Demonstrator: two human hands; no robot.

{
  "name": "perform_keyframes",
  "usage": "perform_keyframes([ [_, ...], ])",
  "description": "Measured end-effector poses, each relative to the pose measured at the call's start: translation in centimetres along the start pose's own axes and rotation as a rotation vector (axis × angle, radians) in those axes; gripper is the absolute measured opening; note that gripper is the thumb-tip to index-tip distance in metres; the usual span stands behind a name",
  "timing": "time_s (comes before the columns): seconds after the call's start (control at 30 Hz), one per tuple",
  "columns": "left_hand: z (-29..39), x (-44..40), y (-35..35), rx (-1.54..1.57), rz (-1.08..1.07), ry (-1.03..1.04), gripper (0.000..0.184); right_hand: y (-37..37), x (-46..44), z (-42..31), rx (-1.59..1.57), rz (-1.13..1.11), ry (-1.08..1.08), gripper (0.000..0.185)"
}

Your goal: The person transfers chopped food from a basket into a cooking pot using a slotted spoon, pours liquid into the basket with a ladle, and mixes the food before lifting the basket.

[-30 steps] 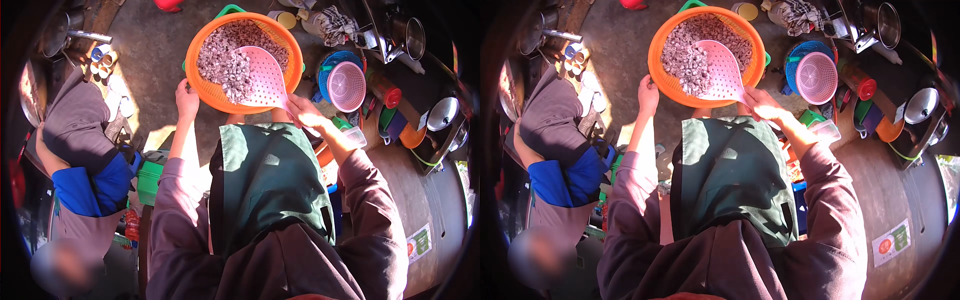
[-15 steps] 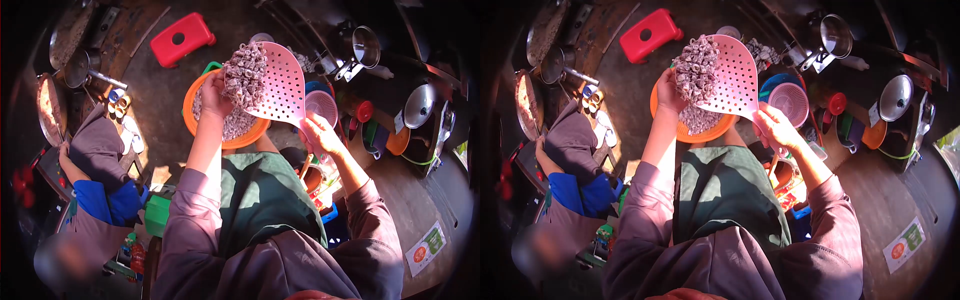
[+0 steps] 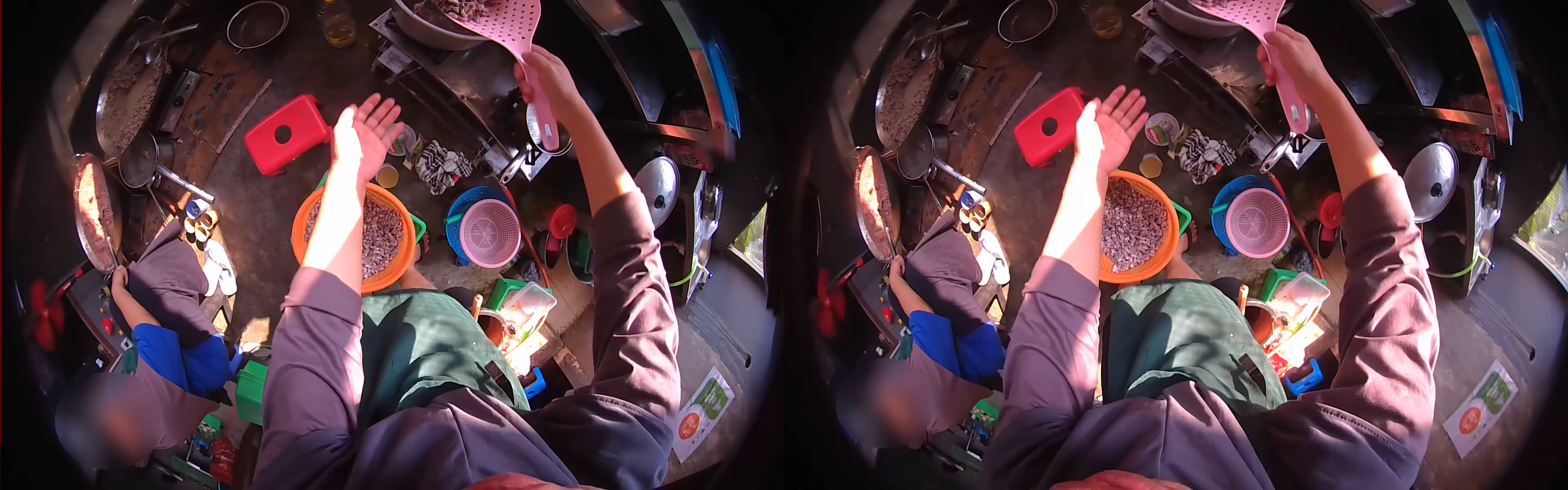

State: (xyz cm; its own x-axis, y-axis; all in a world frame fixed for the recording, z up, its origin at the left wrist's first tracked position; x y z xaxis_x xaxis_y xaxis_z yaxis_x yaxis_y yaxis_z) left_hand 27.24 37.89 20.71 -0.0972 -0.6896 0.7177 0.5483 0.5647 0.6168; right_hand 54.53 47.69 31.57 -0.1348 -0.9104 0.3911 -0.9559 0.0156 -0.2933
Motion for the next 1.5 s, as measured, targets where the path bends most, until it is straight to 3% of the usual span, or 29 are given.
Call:
perform_keyframes([
  [0.1,-3.3,1.5,-10.5,-0.156,0.191,-0.050,0.052,0.4,-6.3,0.6,0.247,0.126,-0.003,0.018],
  [0.2,-7.5,6.4,-23.9,-0.295,0.458,-0.158,0.056,1.2,-9.8,0.7,0.626,0.154,-0.162,0.015],
  [0.3,-10.8,14.1,-36.0,-0.659,0.762,-0.280,0.048,1.0,-13.5,2.2,1.185,0.402,-0.817,0.020],
  [0.33,-11.5,16.8,-39.0,-0.696,0.798,-0.313,0.044,0.5,-14.4,3.2,1.283,0.403,-0.718,0.032],
  [0.47,-13.3,23.0,-44.6,-0.797,0.958,-0.381,0.038,1.4,-7.6,-1.2,1.355,0.454,-0.621,0.049],
  [0.57,-13.7,25.3,-44.0,-0.852,0.984,-0.400,0.041,-0.1,-7.7,0.9,1.034,0.485,-0.913,0.045],
  [0.6,-13.9,25.2,-43.8,-0.844,0.930,-0.378,0.042,0.4,-5.7,0.4,0.788,0.383,-0.803,0.043],
  [0.63,-14.0,24.7,-43.7,-0.827,0.923,-0.350,0.041,2.2,-1.0,-1.5,0.660,0.387,-0.910,0.038],
  [0.7,-13.8,23.0,-42.9,-0.798,0.889,-0.331,0.038,3.7,2.6,1.6,0.698,0.284,-0.574,0.043],
  [0.77,-13.3,21.3,-43.1,-0.840,0.835,-0.299,0.039,6.6,8.6,3.9,0.524,0.121,-0.502,0.032],
  [0.83,-12.5,19.5,-43.6,-0.791,0.860,-0.268,0.038,9.3,13.6,10.0,0.515,-0.035,-0.481,0.042],
  [0.9,-11.9,17.2,-46.7,-0.681,0.714,-0.160,0.038,13.1,19.4,13.3,0.593,-0.207,-0.444,0.043],
  [0.93,-10.6,16.2,-46.3,-0.748,0.764,-0.090,0.041,15.0,21.7,16.0,0.689,-0.307,-0.318,0.045],
  [0.97,-10.3,13.9,-50.1,-0.925,0.832,-0.002,0.040,16.8,23.6,19.0,0.781,-0.409,-0.190,0.047],
  [1.0,-7.5,14.9,-43.9,-0.866,0.931,-0.116,0.041,18.5,24.8,21.5,0.835,-0.480,-0.150,0.049],
  [1.07,-6.1,11.7,-49.3,-1.009,0.823,0.093,0.043,22.0,26.1,27.5,1.046,-0.597,-0.122,0.056],
  [1.17,-3.1,9.2,-51.0,-1.163,0.769,0.163,0.049,27.2,24.6,31.6,1.095,-0.556,-0.217,0.057],
  [1.23,-0.6,9.8,-47.1,-1.365,0.887,0.121,0.056,31.1,22.5,32.0,1.116,-0.446,-0.364,0.057],
  [1.33,-0.3,8.5,-48.1,-1.364,0.821,0.074,0.064,35.4,21.7,33.7,1.232,-0.527,-0.214,0.055],
  [1.43,-0.6,8.4,-48.8,-1.290,0.807,0.085,0.066,35.2,25.4,36.1,1.140,-0.480,-0.188,0.058],
  [1.5,-0.5,9.1,-48.8,-1.474,0.834,0.229,0.067,33.6,28.1,36.5,1.024,-0.467,0.052,0.060],
])
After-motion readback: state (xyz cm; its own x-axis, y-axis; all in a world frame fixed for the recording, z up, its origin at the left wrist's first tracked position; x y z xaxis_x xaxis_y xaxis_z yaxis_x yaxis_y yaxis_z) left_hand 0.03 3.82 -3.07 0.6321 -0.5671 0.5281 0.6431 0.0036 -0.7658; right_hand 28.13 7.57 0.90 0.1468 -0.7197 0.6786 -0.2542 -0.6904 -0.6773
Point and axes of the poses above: each hand's wrist, its own x-axis away from the middle knuckle, its own y-axis out of the palm, z = x × y, the point moved 7 cm from there along -x, towards the middle knuckle, and after that the axes turned 12 degrees about z, right-handed, at the moved point
